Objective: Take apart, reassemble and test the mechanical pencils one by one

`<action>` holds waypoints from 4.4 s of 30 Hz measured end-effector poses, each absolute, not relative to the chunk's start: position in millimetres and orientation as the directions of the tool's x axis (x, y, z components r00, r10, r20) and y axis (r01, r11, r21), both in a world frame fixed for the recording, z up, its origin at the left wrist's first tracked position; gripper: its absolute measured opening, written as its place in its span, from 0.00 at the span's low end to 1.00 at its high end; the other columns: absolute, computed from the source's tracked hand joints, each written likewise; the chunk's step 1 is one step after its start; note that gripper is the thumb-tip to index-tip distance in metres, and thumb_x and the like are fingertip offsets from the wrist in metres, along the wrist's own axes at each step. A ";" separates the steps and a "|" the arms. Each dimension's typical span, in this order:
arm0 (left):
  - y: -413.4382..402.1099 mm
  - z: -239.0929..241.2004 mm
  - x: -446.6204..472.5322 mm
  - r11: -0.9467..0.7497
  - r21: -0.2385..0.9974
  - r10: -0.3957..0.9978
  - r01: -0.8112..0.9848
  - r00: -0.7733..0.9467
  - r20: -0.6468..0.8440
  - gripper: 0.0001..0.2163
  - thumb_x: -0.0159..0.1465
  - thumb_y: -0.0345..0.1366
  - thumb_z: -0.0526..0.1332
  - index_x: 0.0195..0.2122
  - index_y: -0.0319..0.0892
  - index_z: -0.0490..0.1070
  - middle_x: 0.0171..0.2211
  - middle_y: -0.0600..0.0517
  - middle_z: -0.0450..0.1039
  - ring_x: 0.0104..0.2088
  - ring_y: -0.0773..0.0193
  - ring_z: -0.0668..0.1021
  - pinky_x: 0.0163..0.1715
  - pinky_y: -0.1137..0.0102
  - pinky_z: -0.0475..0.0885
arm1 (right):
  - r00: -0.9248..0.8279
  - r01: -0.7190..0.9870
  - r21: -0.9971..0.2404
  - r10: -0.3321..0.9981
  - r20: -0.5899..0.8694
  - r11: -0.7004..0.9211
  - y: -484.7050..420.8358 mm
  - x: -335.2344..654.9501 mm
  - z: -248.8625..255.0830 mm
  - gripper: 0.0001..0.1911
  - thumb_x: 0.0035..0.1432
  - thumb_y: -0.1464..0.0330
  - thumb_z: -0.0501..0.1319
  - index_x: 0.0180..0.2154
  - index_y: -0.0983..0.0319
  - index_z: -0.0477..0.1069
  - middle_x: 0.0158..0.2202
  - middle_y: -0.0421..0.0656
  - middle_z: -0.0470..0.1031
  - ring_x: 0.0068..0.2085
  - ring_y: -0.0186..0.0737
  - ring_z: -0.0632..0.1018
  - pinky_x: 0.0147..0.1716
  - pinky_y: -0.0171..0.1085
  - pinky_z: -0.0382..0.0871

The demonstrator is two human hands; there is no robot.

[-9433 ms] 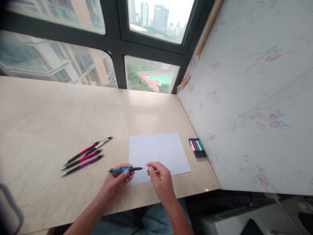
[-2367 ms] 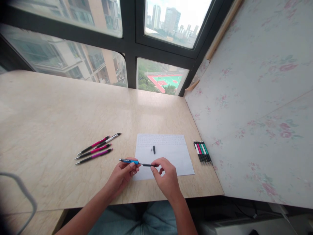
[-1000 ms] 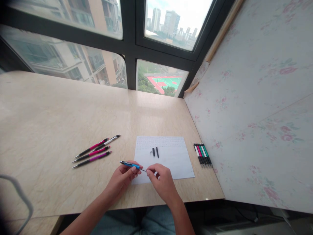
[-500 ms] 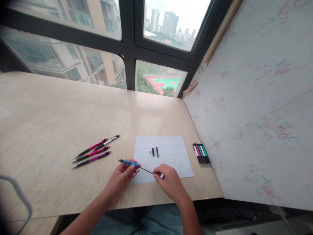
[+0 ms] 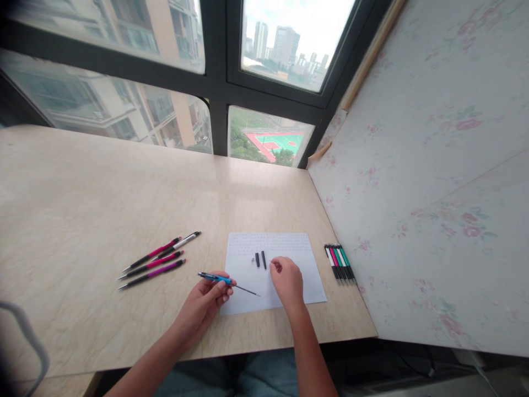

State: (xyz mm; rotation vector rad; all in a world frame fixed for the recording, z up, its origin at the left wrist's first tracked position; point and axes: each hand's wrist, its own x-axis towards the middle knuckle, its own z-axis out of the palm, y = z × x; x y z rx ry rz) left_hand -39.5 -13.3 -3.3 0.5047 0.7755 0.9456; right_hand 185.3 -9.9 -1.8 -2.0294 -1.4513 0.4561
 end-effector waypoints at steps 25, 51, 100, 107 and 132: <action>-14.5 2.1 -37.9 0.490 0.726 0.869 -0.483 0.338 -0.362 0.13 0.55 0.37 0.71 0.39 0.40 0.73 0.34 0.48 0.79 0.32 0.65 0.78 0.36 0.71 0.70 | -0.132 0.637 -0.770 0.988 -0.085 0.019 -63.7 151.2 49.8 0.08 0.57 0.72 0.61 0.38 0.59 0.78 0.33 0.41 0.76 0.33 0.38 0.76 0.33 0.35 0.68; -14.3 7.0 -37.2 0.494 0.738 0.868 -0.461 0.316 -0.384 0.13 0.53 0.39 0.71 0.36 0.39 0.75 0.33 0.46 0.78 0.31 0.64 0.77 0.34 0.69 0.69 | 0.378 0.469 -0.855 0.925 -0.030 -0.219 -34.5 169.6 10.3 0.15 0.58 0.58 0.58 0.33 0.62 0.76 0.30 0.46 0.78 0.31 0.42 0.75 0.32 0.39 0.68; -17.3 1.1 -42.6 0.276 0.947 0.939 -0.165 0.254 -0.230 0.11 0.56 0.41 0.67 0.37 0.40 0.75 0.32 0.49 0.76 0.33 0.61 0.75 0.35 0.67 0.71 | 0.309 0.342 -0.924 0.949 -0.065 -0.174 -42.2 139.4 -1.3 0.12 0.57 0.62 0.59 0.36 0.62 0.77 0.34 0.46 0.79 0.32 0.42 0.77 0.31 0.38 0.70; -20.1 1.1 -42.9 0.104 0.992 0.957 -0.068 0.278 -0.082 0.09 0.60 0.40 0.63 0.37 0.40 0.73 0.32 0.50 0.77 0.34 0.59 0.78 0.37 0.66 0.72 | 0.174 -0.161 -0.953 0.943 -0.285 -0.258 -54.9 96.1 5.1 0.12 0.56 0.60 0.62 0.35 0.63 0.76 0.26 0.41 0.74 0.26 0.35 0.72 0.23 0.32 0.63; -22.8 -0.3 -44.4 -0.254 0.959 0.923 0.124 0.327 0.202 0.06 0.66 0.34 0.57 0.41 0.43 0.72 0.35 0.49 0.76 0.35 0.61 0.78 0.38 0.67 0.74 | 0.105 -0.528 -0.789 0.897 -0.429 -0.315 -58.9 96.6 7.7 0.15 0.50 0.61 0.70 0.35 0.64 0.74 0.27 0.41 0.73 0.27 0.32 0.71 0.23 0.30 0.60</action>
